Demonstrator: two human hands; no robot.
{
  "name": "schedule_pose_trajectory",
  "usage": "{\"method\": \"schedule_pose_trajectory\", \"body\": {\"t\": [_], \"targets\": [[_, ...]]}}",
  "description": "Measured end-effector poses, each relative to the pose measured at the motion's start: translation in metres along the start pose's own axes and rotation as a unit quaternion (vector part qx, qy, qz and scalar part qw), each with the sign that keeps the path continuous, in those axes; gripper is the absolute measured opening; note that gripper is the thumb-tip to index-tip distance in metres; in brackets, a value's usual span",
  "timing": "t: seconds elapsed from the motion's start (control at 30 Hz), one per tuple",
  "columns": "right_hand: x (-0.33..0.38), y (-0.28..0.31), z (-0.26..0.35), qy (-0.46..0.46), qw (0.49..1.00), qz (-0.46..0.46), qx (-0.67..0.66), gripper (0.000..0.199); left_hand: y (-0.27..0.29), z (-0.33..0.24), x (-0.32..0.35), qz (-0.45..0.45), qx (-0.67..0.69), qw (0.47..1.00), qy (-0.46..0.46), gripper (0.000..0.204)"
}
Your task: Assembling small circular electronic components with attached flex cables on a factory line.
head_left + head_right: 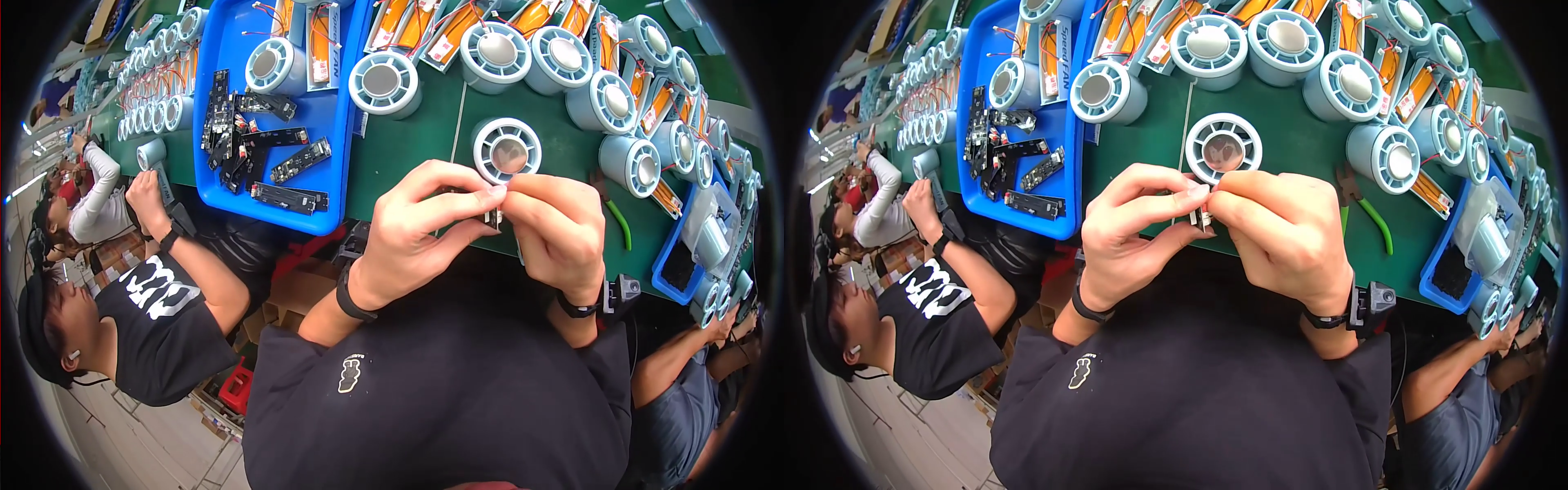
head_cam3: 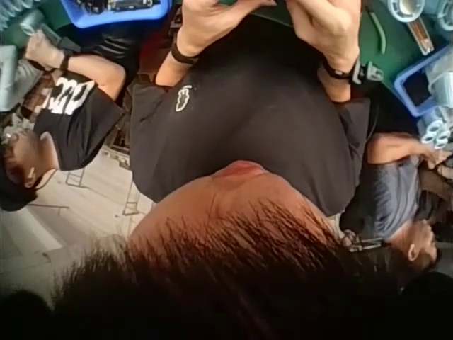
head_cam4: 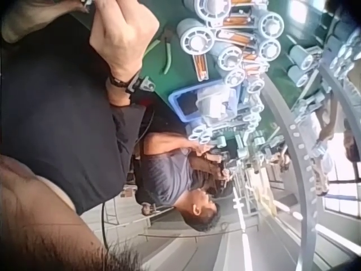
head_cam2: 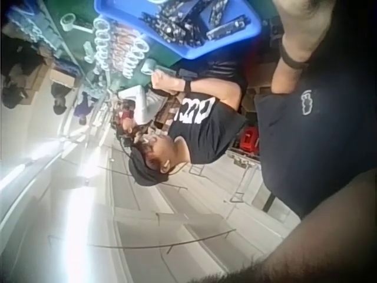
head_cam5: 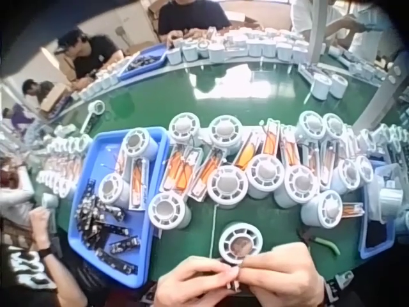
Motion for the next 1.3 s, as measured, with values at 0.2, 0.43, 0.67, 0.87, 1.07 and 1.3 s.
{"method": "schedule_pose_trajectory", "body": {"t": [0.2, 0.43, 0.67, 0.87, 1.07, 1.3], "targets": [[0.007, -0.002, -0.002, -0.012, 1.000, 0.004, 0.021, 0.023, 0.001, -0.003, -0.004, 0.011, -0.032, 0.998, -0.045, 0.046], [0.017, -0.006, -0.003, -0.098, 0.990, -0.039, -0.096, 0.023, -0.009, -0.012, 0.009, -0.079, -0.116, 0.980, -0.140, 0.045], [0.025, -0.011, -0.008, -0.172, 0.978, -0.050, -0.107, 0.023, -0.011, -0.013, 0.016, -0.111, -0.149, 0.971, -0.150, 0.047], [0.033, 0.006, -0.012, -0.223, 0.971, -0.014, -0.084, 0.030, 0.007, -0.007, 0.009, -0.089, -0.169, 0.981, -0.029, 0.046], [0.032, 0.005, -0.007, -0.050, 0.997, -0.050, 0.000, 0.035, 0.021, 0.001, 0.010, -0.105, -0.148, 0.983, 0.026, 0.046], [0.045, -0.009, -0.025, -0.170, 0.966, -0.113, -0.160, 0.022, 0.001, -0.019, 0.002, 0.110, -0.226, 0.966, -0.066, 0.042]]}}
Point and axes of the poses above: each hand's wrist, its own x-axis away from the middle knuckle, its own y-axis out of the back of the hand, z = x × y, the point moved 8 cm from there along -x, towards the middle knuckle, and after that the axes turned 4 degrees about -y, right-handed, at the moved point
